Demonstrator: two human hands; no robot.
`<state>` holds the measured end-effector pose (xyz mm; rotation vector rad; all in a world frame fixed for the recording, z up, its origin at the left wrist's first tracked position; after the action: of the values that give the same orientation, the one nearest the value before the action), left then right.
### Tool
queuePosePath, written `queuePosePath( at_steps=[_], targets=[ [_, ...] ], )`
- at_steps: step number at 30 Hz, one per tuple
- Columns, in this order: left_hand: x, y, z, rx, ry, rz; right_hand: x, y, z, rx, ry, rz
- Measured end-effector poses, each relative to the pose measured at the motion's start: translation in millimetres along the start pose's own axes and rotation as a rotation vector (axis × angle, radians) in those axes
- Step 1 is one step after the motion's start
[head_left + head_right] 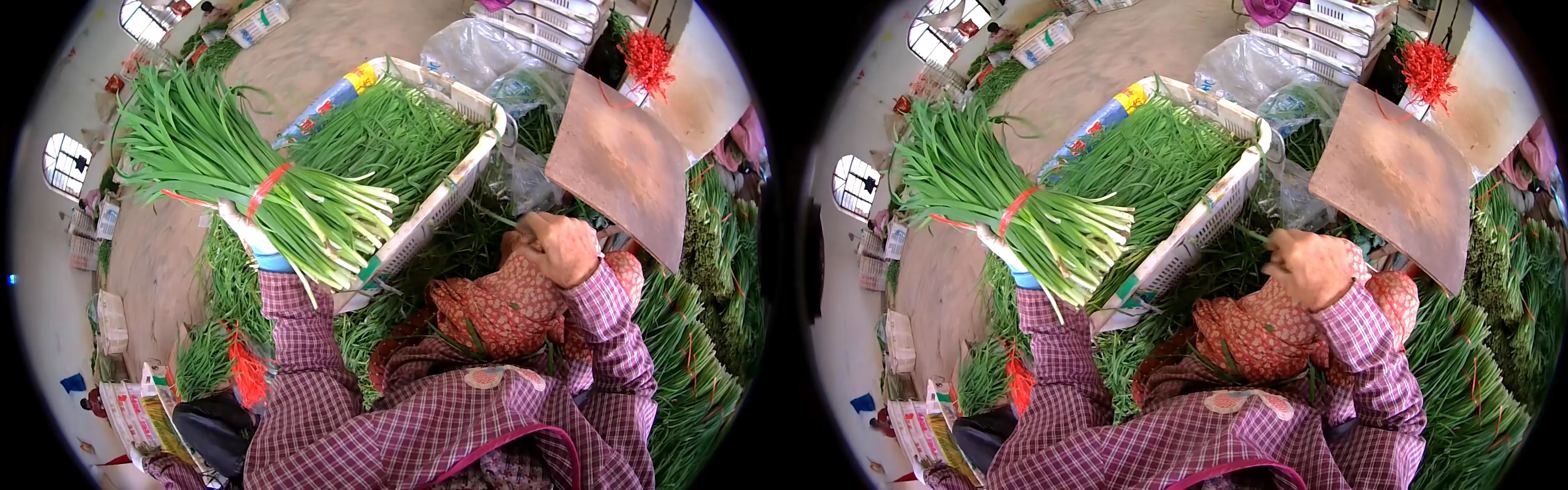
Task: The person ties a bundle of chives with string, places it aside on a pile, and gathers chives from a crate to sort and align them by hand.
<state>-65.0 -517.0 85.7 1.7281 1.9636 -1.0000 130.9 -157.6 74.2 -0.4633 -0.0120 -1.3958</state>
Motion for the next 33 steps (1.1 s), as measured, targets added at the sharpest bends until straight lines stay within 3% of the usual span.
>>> queuePosePath(
  at_steps=[3, 6, 14, 20, 28, 31, 33],
  targets=[
    [2.2, 7.2, -16.8, 0.059, 0.067, 0.028, 63.3, -36.8, 33.9, -0.187, -0.382, 0.188],
    [11.9, 19.0, -38.6, 0.115, 0.061, 0.041, 106.6, -67.3, 34.9, -0.238, -0.588, 0.205],
    [42.1, 24.9, -52.1, 0.167, 0.115, 0.089, 120.5, -87.5, 11.1, -0.276, -0.508, 0.078],
    [46.6, 23.9, -45.1, 0.292, 0.066, 0.150, 110.7, -87.1, 13.5, -0.274, -0.493, 0.131],
    [46.5, 14.3, -28.1, 0.171, 0.126, 0.124, 79.1, -44.0, 16.5, -0.120, -0.496, 0.092],
    [39.7, -1.6, 2.3, 0.115, 0.146, 0.163, 59.2, -31.4, 17.8, -0.181, -0.479, 0.102],
    [34.1, 5.6, -19.3, 0.096, 0.070, 0.145, 68.2, -42.8, 22.8, -0.229, -0.511, 0.109]
  ],
)
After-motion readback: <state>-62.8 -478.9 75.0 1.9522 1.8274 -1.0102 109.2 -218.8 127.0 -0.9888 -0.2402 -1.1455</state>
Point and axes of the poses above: each hand's wrist, its own y-axis away from the middle knuckle, its own z-axis out of the back of the hand, x = y × z, the point moved 4 cm from there along -y, towards the middle knuckle
